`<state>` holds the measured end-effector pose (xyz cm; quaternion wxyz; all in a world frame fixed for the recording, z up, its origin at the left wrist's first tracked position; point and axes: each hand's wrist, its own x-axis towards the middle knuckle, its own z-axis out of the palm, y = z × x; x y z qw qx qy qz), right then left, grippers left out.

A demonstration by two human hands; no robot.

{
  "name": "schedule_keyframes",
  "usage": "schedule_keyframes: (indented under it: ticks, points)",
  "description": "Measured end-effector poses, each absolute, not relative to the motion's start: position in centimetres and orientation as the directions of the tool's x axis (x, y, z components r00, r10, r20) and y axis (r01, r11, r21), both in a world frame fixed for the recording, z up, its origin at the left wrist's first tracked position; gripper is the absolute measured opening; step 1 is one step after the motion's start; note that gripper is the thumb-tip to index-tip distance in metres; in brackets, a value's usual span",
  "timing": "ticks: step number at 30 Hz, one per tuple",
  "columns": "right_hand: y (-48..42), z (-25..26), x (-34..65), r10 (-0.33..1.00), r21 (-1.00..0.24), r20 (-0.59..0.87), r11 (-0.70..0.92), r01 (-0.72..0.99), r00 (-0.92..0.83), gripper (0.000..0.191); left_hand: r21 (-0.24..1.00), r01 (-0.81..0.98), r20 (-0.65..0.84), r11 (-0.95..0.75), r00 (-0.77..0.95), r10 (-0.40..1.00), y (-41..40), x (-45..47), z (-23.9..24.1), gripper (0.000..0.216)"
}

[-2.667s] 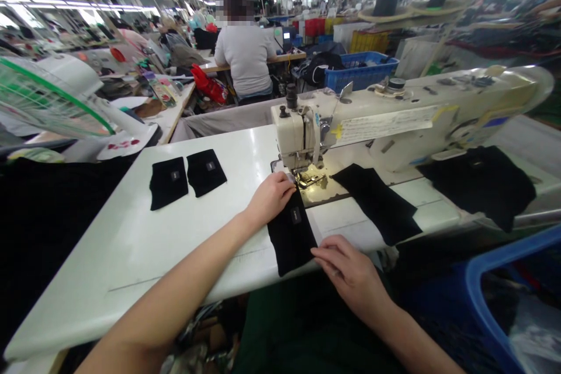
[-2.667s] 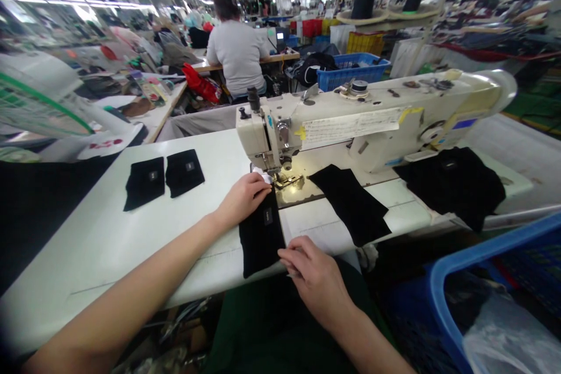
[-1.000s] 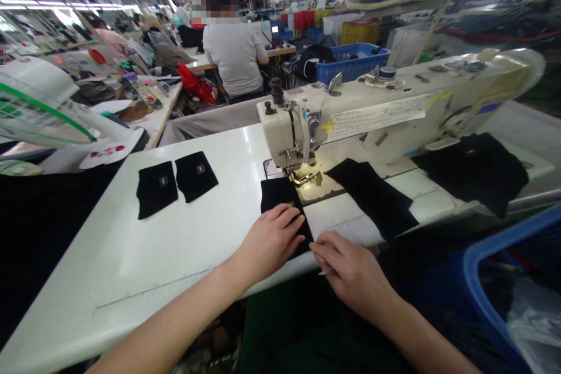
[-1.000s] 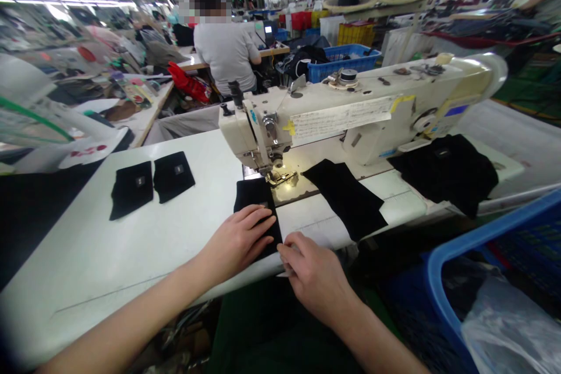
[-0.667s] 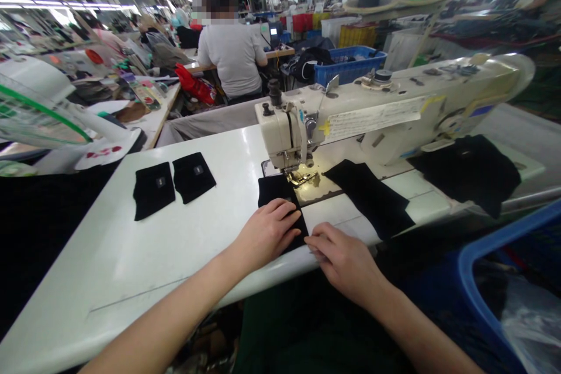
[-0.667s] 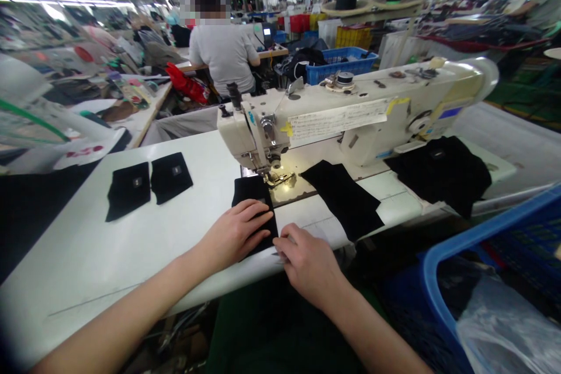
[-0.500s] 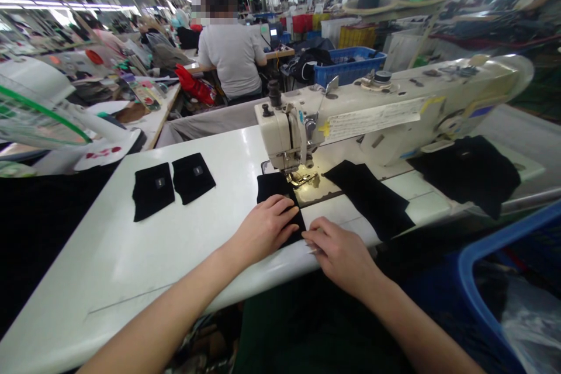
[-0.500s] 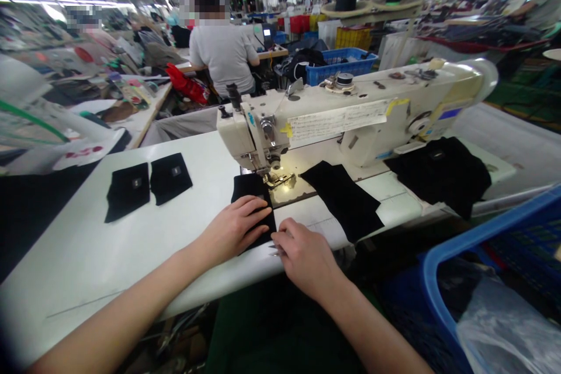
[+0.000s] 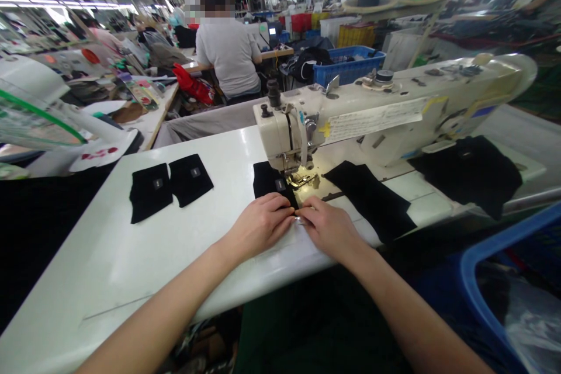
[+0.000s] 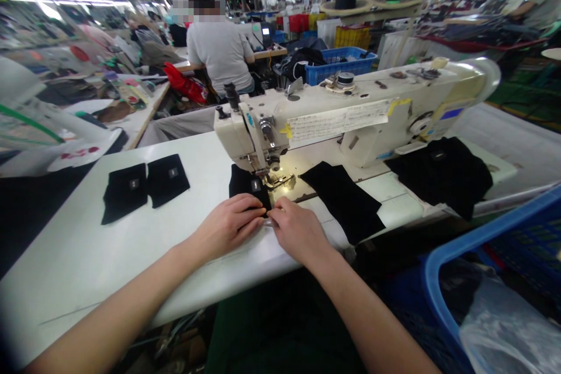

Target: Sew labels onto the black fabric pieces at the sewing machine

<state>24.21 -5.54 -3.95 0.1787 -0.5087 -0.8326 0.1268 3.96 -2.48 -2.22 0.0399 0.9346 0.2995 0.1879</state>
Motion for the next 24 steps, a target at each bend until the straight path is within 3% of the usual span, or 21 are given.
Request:
schedule_keyframes:
  ticks: [6,24]
  points:
    - [-3.8,-3.9,23.8,0.892,-0.386,0.169,0.452,0.804,-0.42,0.019,0.236,0.544,0.319,-0.805,0.739,0.593,-2.4,3.9,-2.5,0.028]
    - [-3.8,-4.1,23.5,0.914,-0.366,0.153,0.405,0.838,-0.375,0.027,0.206,0.597,0.34,-0.775,0.699,0.629,2.8,2.6,-3.7,0.029]
